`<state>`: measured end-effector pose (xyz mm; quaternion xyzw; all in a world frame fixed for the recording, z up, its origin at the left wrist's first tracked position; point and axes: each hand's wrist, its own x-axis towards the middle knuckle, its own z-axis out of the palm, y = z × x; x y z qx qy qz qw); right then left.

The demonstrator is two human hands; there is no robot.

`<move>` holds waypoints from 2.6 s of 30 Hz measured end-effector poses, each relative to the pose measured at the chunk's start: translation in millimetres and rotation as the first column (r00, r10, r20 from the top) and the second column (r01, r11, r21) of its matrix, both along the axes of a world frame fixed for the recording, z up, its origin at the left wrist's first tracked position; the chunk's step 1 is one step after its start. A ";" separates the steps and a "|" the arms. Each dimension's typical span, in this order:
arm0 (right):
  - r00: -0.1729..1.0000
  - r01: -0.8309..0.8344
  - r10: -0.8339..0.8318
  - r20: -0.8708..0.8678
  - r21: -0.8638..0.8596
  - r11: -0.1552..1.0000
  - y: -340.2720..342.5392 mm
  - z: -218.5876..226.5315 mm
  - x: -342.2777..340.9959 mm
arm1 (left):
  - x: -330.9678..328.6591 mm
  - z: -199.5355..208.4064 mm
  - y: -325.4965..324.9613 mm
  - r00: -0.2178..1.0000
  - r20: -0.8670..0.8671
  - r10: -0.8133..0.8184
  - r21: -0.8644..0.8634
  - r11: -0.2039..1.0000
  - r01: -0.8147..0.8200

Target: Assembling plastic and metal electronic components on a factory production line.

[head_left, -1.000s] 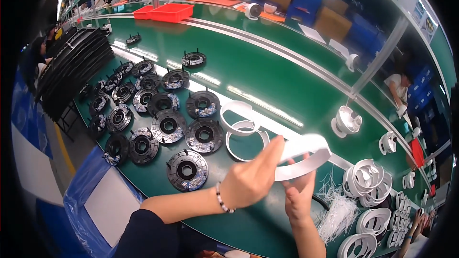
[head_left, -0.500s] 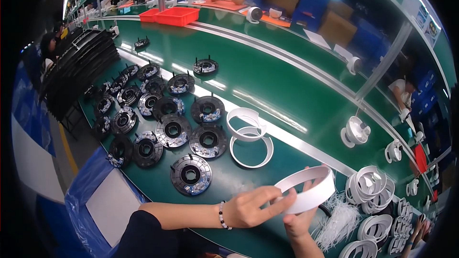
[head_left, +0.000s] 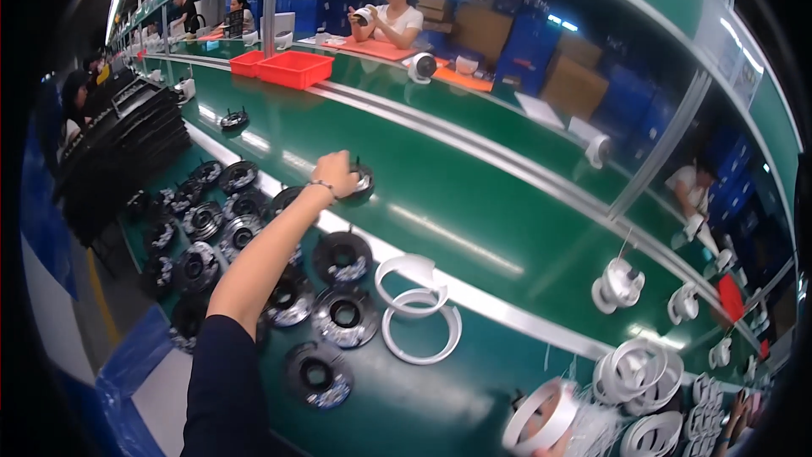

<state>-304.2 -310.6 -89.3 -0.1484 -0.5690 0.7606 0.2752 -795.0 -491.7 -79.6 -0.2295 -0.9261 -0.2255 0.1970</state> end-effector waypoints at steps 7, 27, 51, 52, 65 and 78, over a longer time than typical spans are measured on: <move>0.986 0.161 -0.155 0.056 -0.116 0.980 -10.2 -54.1 6.6 | -80.4 -53.3 31.0 0.873 0.380 0.306 -0.055 0.949 -0.309; 0.968 0.099 -0.013 -0.249 0.338 0.936 -46.6 -23.7 -28.1 | 324.6 -37.1 30.9 0.368 0.309 -0.877 0.950 0.299 -0.085; 0.958 -0.126 -0.132 0.253 0.791 0.599 -55.2 -14.0 -43.3 | 333.2 -62.3 29.2 -0.350 0.157 -0.923 0.674 0.359 -0.645; 0.949 -0.145 -0.143 0.280 0.794 0.590 -56.6 -15.3 -43.8 | 334.1 -61.5 29.3 -0.350 0.153 -0.924 0.670 0.358 -0.651; 0.920 -0.181 -0.223 0.322 0.854 0.488 -59.5 -17.2 -53.5 | 338.0 -63.7 28.5 -0.273 0.243 -0.931 0.745 0.359 -0.561; 0.930 -0.073 -0.268 0.250 0.843 0.532 -62.6 -23.4 -57.6 | 343.6 -76.7 17.0 -0.268 0.089 -0.959 0.874 0.204 -0.440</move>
